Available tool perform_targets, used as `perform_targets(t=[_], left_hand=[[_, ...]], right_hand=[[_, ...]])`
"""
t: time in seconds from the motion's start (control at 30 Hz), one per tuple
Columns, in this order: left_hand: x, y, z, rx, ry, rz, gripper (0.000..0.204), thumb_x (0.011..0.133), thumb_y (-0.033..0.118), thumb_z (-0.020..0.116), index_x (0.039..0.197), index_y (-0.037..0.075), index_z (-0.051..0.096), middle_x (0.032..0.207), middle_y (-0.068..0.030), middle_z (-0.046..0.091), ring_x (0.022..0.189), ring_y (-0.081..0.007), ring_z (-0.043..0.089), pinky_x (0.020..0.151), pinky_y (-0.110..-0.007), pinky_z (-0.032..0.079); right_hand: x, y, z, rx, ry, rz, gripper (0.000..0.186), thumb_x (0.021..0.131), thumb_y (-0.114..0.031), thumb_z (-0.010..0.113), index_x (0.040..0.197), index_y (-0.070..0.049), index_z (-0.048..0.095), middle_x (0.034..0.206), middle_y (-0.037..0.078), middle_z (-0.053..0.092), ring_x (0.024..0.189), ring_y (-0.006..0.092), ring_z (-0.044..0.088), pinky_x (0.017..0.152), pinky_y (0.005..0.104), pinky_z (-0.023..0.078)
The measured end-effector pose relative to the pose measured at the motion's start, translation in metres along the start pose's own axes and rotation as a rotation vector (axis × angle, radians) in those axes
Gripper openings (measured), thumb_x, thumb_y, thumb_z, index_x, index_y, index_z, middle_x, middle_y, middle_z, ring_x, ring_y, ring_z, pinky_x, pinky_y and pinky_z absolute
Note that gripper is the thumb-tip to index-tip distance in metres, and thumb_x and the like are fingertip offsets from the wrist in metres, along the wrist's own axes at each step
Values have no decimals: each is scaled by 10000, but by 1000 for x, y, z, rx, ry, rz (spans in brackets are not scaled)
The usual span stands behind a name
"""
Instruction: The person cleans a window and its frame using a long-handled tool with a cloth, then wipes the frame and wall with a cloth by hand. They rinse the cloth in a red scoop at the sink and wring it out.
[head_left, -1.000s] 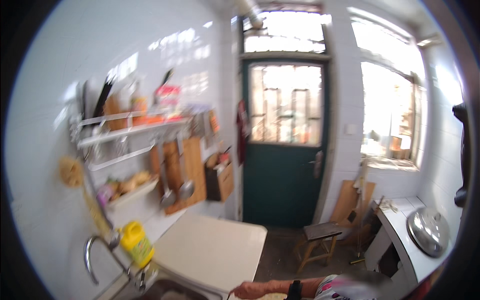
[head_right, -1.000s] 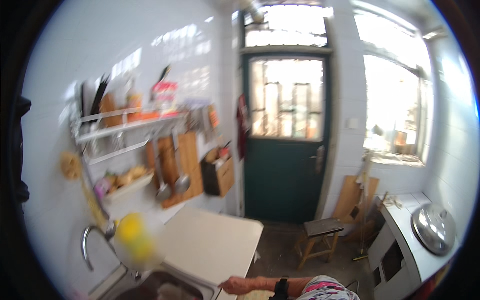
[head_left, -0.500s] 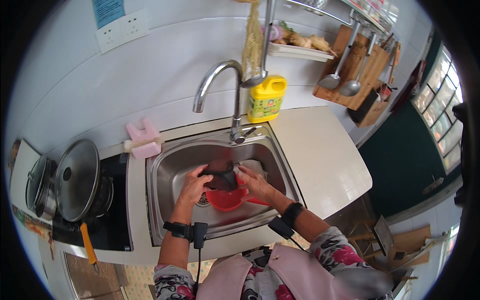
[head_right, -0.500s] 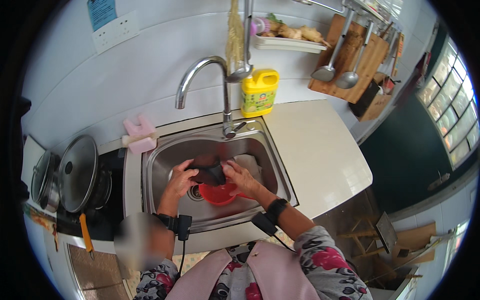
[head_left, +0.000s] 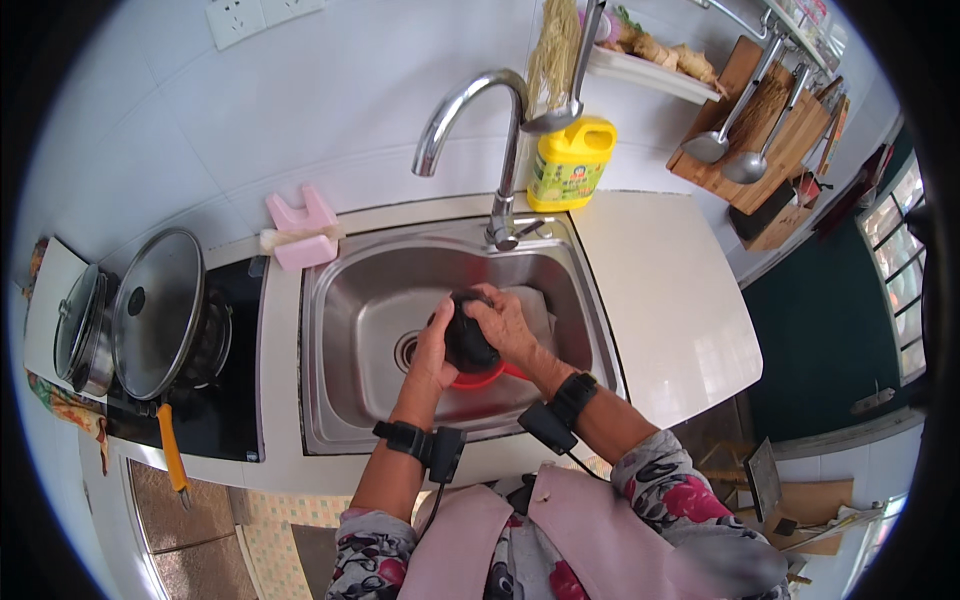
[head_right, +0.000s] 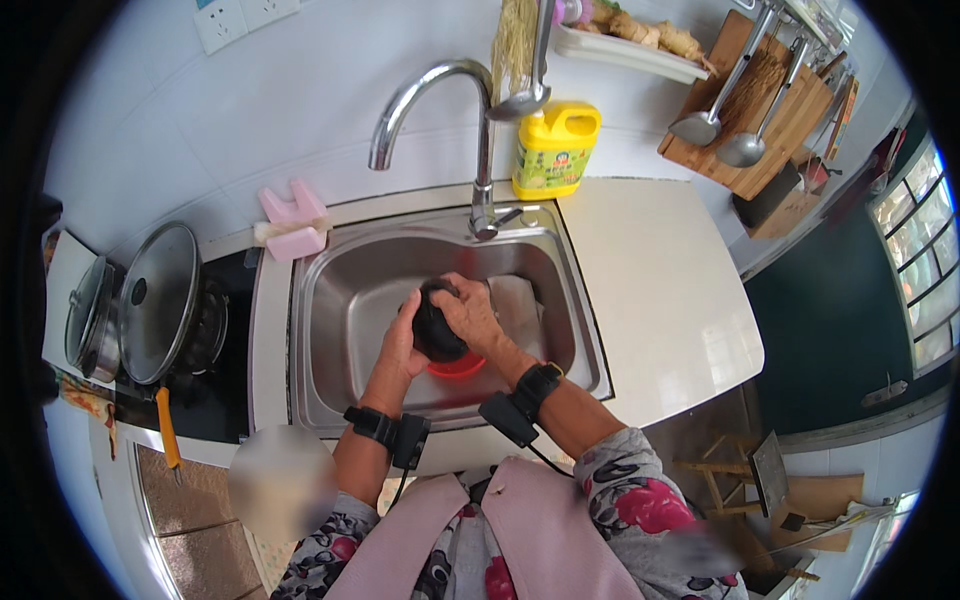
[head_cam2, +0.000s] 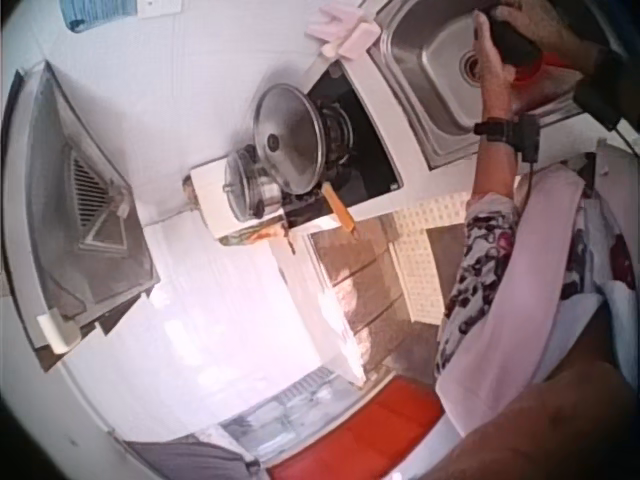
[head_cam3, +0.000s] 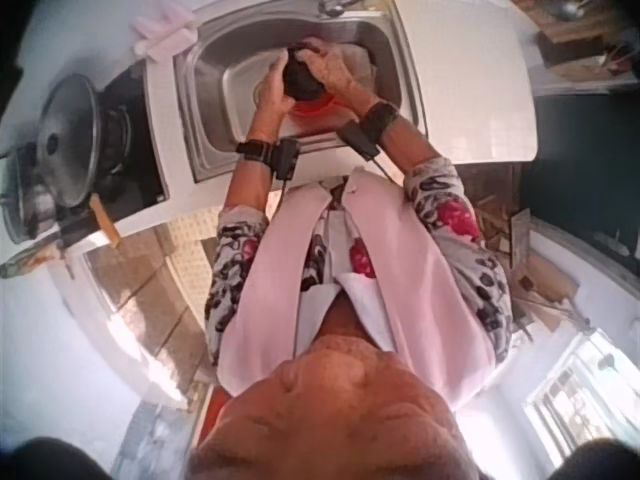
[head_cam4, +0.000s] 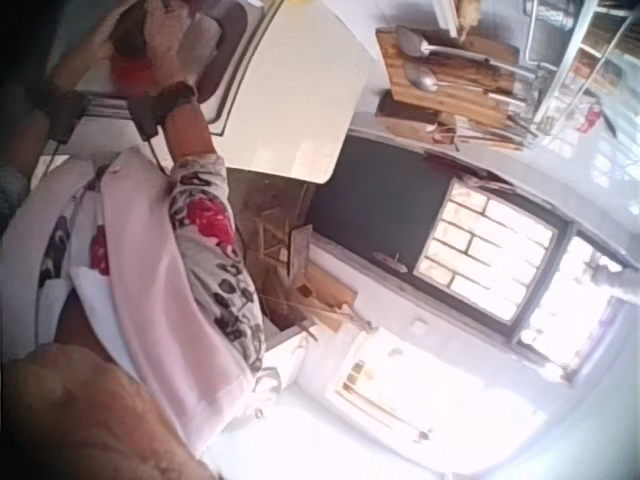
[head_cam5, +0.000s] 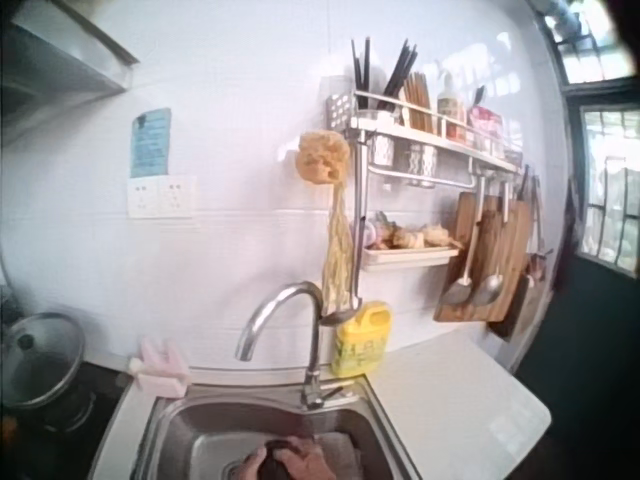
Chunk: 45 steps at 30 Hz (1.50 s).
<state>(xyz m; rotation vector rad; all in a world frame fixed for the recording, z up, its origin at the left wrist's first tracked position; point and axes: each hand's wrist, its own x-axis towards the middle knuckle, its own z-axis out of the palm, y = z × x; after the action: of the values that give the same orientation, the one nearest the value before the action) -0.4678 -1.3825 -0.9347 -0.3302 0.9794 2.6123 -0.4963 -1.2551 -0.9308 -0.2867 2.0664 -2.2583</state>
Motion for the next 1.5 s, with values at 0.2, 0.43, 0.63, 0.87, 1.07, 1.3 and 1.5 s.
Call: perform_targets(t=[0.2, 0.43, 0.63, 0.87, 1.07, 1.3, 1.5], left_hand=[[26, -9, 2, 232, 249, 192, 355, 830, 306, 669, 997, 4, 584, 945, -74, 606, 844, -173, 597, 750, -325, 506], [31, -12, -3, 494, 272, 254, 312, 839, 297, 656, 927, 0, 621, 874, -56, 611, 787, -157, 577, 715, -321, 483], [38, -8, 1, 443, 307, 442, 285, 871, 282, 630, 819, 1, 618, 756, -4, 577, 680, -92, 497, 630, -243, 430], [44, 2, 17, 184, 340, 496, 317, 863, 310, 637, 827, -4, 616, 828, -30, 574, 728, -106, 500, 661, -257, 440], [34, -8, 18, 671, 286, 511, 317, 865, 264, 592, 760, -35, 610, 664, -8, 558, 629, -93, 477, 591, -267, 403], [35, -9, 2, 999, 154, 610, 301, 861, 232, 585, 718, -33, 576, 607, 30, 503, 599, -57, 439, 539, -256, 373], [29, -3, 0, 997, -2, 659, 281, 856, 206, 574, 700, -27, 557, 580, 35, 467, 577, -58, 410, 516, -260, 354]], right_hand=[[13, 15, -4, -114, 64, -115, 278, 841, -235, 517, 871, 34, 583, 684, 138, 554, 618, 173, 499, 623, 302, 445], [11, 26, -8, -95, 92, 51, 309, 856, -258, 501, 853, 37, 593, 732, 108, 580, 670, 166, 515, 641, 309, 444], [17, -2, -14, 44, 77, 235, 417, 865, -374, 539, 1059, -7, 568, 931, 85, 591, 826, 167, 543, 705, 314, 475], [0, -16, -7, 621, 19, 448, 632, 823, -404, 645, 1318, -91, 406, 1221, 85, 491, 1120, 217, 485, 863, 445, 479], [10, 7, 3, 525, 397, 670, 502, 802, -417, 633, 1081, -4, 570, 975, 86, 582, 835, 204, 588, 753, 378, 507], [7, 16, -4, 470, 258, 612, 333, 857, -368, 535, 928, -51, 607, 810, 48, 605, 687, 189, 595, 659, 351, 512], [4, 13, -5, 755, -5, 700, 298, 878, -355, 461, 858, -95, 605, 719, 36, 621, 587, 208, 612, 558, 341, 520]])
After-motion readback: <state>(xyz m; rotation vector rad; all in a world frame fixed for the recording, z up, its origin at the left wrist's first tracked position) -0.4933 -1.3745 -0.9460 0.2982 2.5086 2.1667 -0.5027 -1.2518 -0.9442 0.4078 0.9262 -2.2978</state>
